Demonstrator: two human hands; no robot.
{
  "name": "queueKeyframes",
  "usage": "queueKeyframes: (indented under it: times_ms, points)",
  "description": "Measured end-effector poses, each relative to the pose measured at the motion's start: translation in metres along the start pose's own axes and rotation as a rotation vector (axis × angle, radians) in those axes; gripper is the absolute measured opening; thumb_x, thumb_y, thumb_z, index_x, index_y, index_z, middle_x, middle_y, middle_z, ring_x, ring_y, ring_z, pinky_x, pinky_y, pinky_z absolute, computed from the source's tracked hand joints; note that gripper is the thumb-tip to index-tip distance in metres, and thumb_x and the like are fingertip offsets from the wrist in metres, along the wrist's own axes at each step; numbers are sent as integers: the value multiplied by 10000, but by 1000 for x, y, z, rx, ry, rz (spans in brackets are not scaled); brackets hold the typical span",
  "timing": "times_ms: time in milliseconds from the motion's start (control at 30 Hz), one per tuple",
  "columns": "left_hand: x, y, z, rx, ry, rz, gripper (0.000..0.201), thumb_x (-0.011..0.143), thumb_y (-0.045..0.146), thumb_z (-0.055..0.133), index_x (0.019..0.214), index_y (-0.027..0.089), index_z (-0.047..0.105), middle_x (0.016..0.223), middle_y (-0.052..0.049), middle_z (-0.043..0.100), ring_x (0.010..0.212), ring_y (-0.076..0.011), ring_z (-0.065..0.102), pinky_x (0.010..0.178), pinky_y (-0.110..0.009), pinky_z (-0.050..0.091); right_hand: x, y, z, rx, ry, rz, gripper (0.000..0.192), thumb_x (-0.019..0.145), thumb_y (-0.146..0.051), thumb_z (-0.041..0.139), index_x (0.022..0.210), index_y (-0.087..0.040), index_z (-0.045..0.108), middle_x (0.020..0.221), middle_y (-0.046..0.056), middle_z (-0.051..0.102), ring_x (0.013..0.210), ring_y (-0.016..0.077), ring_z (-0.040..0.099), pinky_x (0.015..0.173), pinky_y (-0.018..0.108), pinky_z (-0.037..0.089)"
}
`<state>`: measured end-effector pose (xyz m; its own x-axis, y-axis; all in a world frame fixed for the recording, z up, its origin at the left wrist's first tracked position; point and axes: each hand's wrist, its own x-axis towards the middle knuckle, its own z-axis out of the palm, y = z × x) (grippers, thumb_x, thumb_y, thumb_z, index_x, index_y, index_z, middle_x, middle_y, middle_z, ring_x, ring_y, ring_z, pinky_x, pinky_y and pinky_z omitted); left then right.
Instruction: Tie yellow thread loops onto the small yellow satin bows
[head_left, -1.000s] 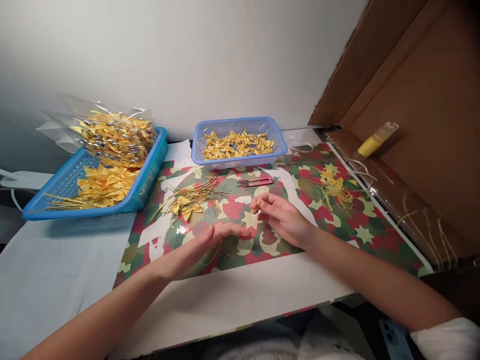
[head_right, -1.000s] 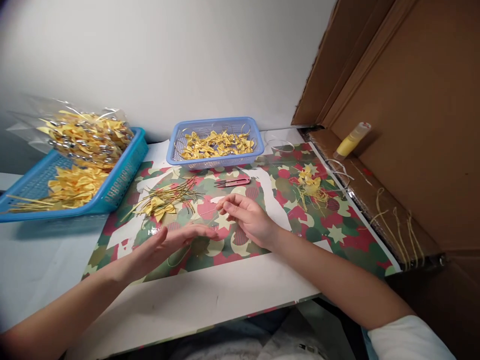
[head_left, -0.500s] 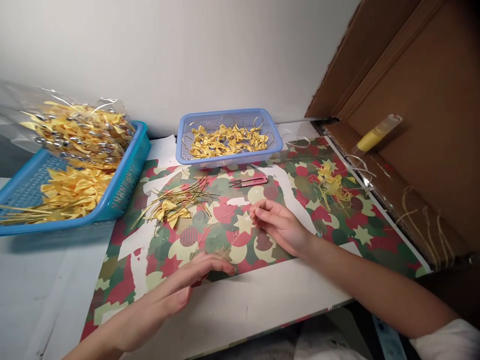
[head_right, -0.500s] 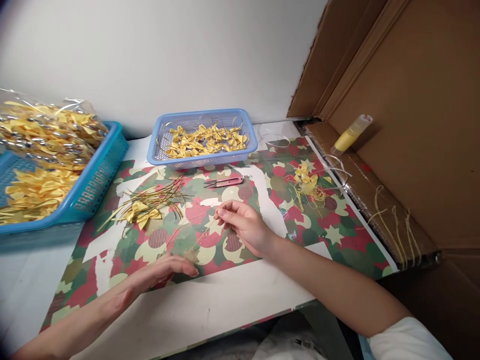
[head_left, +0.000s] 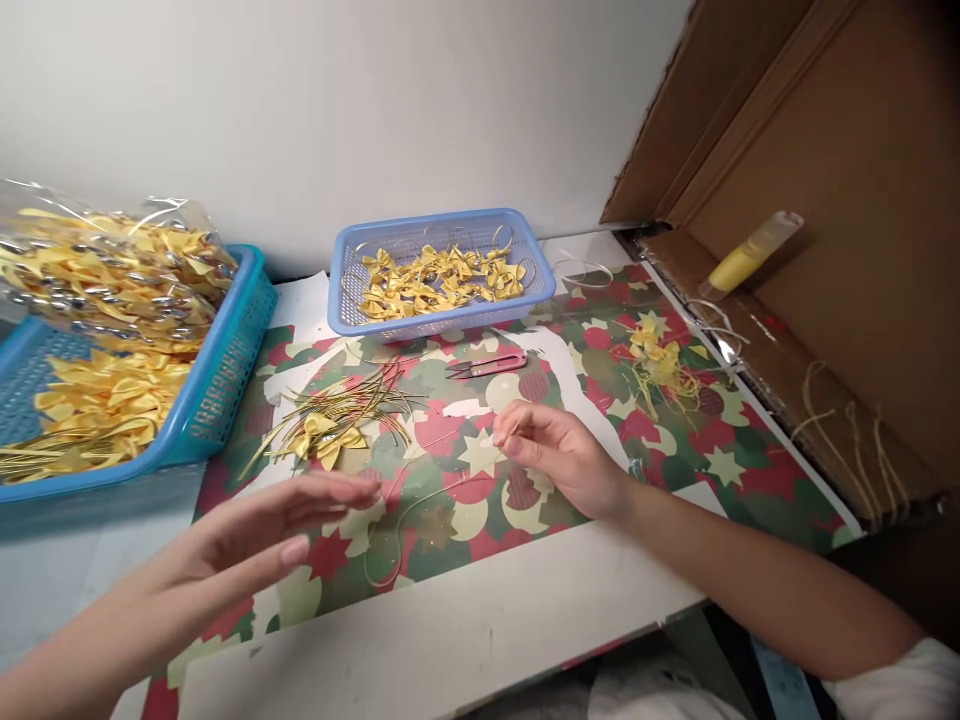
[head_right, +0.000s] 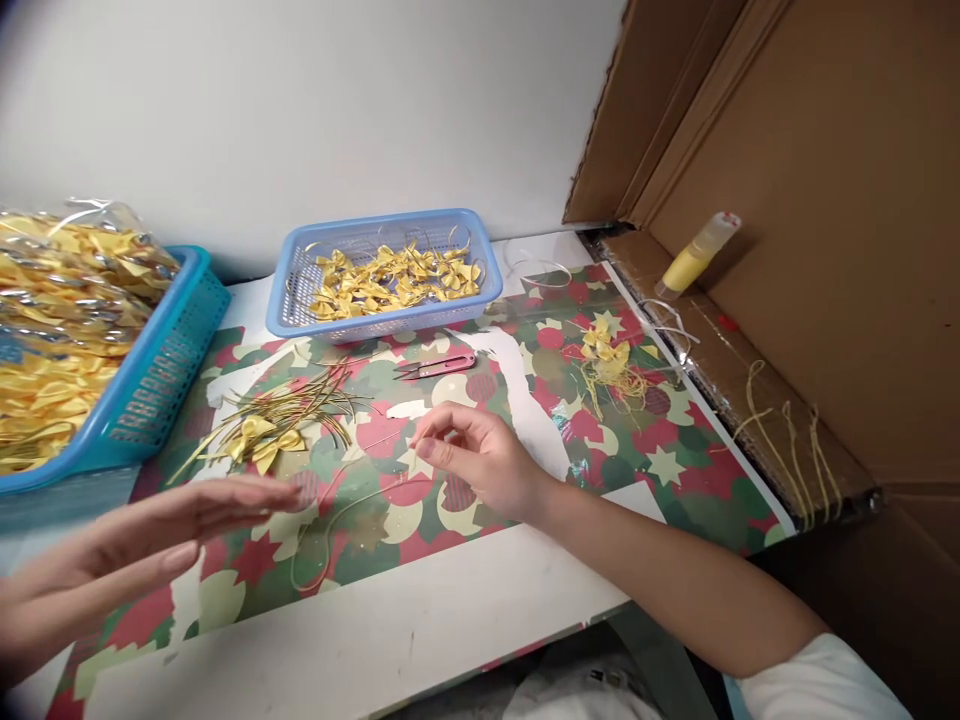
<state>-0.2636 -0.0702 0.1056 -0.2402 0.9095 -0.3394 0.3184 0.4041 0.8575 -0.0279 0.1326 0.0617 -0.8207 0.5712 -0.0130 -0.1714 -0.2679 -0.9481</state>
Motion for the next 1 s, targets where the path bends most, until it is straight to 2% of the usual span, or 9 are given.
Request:
queueKeyframes:
  times_ms: [100, 200, 300, 367, 433, 567, 700, 767, 1000]
  points:
    - [29, 26, 6, 18, -144, 14, 339, 885, 456, 611, 1207, 366, 667, 1335, -12, 636, 1279, -299, 539, 967, -336, 519, 0, -2, -1, -38, -22, -69, 217, 861, -406, 686, 762, -218, 641, 868, 11, 563, 783, 123, 519, 678, 277, 413]
    - [58, 50, 41, -29, -264, 123, 382, 901, 417, 615, 1270, 318, 608, 1356, -50, 590, 1251, -259, 536, 1025, -336, 459, 0, -4, -2, -92, 2, -104, 196, 865, -394, 686, 774, -222, 662, 911, 17, 565, 868, 134, 537, 746, 291, 417]
    - [82, 60, 83, -264, -412, 159, 283, 963, 444, 504, 1031, 209, 646, 983, -56, 661, 926, -182, 612, 836, -291, 496, 2, -4, -5, -125, 41, -135, 215, 854, -426, 689, 781, -225, 669, 914, 23, 548, 908, 147, 534, 799, 310, 433]
    - [92, 57, 103, -485, -425, 125, 370, 971, 492, 460, 811, 176, 567, 658, 19, 494, 608, -108, 490, 586, -225, 421, 4, -4, -6, -119, 69, -144, 212, 838, -434, 698, 785, -231, 668, 904, 21, 537, 903, 151, 535, 808, 314, 445]
    - [98, 50, 114, -634, -365, 96, 424, 951, 530, 480, 716, 177, 460, 581, 66, 310, 495, -73, 290, 471, -198, 261, 5, -4, -8, -113, 108, -126, 184, 827, -412, 703, 785, -237, 668, 905, 19, 542, 886, 152, 535, 779, 305, 447]
    - [97, 38, 117, -691, -292, 89, 441, 927, 558, 515, 710, 184, 425, 590, 68, 291, 505, -76, 215, 462, -205, 190, 7, -5, -16, -125, 249, -82, 97, 859, -341, 645, 845, -252, 682, 952, 15, 595, 843, 145, 530, 739, 288, 430]
    - [96, 35, 116, -690, -272, 83, 449, 924, 570, 514, 710, 184, 431, 586, 67, 303, 500, -78, 228, 467, -215, 195, 7, -7, -25, -200, 365, -162, 112, 900, -289, 582, 893, -257, 689, 945, 16, 612, 894, 150, 542, 786, 293, 419]
    - [96, 34, 116, -684, -280, 89, 450, 927, 570, 510, 710, 181, 439, 592, 63, 318, 505, -78, 240, 473, -220, 198, 6, -9, -26, -287, 341, -207, 130, 914, -270, 565, 923, -260, 694, 960, 18, 615, 913, 152, 549, 791, 298, 419]
    - [94, 30, 116, -684, -352, 87, 432, 948, 542, 488, 720, 176, 458, 602, 59, 303, 533, -90, 228, 500, -243, 192, 2, -13, -20, -620, 78, -296, 183, 865, -247, 654, 1043, -248, 693, 1082, 48, 624, 1038, 191, 576, 943, 371, 448]
